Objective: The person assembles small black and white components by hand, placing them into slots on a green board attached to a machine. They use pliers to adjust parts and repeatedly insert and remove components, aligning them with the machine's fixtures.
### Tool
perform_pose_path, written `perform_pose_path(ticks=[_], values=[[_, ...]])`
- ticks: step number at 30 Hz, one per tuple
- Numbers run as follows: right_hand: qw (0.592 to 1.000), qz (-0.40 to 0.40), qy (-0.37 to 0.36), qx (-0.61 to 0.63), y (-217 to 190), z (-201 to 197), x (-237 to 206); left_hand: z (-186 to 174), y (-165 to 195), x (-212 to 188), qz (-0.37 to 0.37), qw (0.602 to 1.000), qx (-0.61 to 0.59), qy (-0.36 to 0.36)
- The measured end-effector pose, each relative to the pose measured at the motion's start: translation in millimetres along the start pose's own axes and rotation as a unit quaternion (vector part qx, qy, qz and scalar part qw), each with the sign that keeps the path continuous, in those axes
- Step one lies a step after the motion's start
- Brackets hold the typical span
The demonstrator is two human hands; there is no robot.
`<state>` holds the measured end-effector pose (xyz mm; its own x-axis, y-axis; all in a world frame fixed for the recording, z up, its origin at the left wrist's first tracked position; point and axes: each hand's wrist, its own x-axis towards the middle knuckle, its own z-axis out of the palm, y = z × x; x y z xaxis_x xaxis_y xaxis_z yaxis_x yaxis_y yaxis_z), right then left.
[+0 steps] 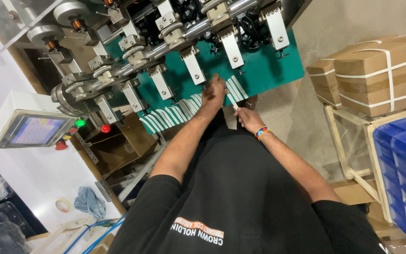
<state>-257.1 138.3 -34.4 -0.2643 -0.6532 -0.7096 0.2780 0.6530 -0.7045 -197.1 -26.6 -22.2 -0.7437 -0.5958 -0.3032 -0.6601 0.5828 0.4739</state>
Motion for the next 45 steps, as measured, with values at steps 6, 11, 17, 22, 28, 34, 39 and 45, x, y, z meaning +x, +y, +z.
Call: perform_pose_path(ticks=[6, 11, 17, 22, 28, 34, 39, 45], values=[[0.981, 0.185, -0.051, 0.04, -6, 6, 29, -2, -7, -14, 0.048, 0.994, -0.053, 0.087], [0.965, -0.03, -0.019, -0.259, 4, 9, 13, 6, -19, -53, 0.005, 0.993, -0.074, 0.093], [0.934, -0.249, -0.057, -0.249, 11, 7, -2, 22, -28, -63, -0.084, 0.951, -0.243, -0.175], [0.995, -0.021, -0.09, -0.041, 8, 5, -4, 12, -25, -40, 0.011, 0.997, -0.075, -0.012], [0.999, 0.002, -0.033, 0.015, 2, 11, 6, -2, -25, -6, -0.179, 0.886, -0.426, 0.025], [0.99, 0.128, -0.056, 0.022, -6, 15, 42, -7, -26, -13, -0.106, 0.974, -0.202, 0.015], [0.964, -0.041, -0.004, -0.264, -7, 15, 33, -5, -32, -47, 0.008, 0.99, -0.069, 0.126], [0.951, -0.15, -0.097, -0.253, -2, 14, 6, 22, -46, -76, -0.076, 0.953, -0.277, -0.091]])
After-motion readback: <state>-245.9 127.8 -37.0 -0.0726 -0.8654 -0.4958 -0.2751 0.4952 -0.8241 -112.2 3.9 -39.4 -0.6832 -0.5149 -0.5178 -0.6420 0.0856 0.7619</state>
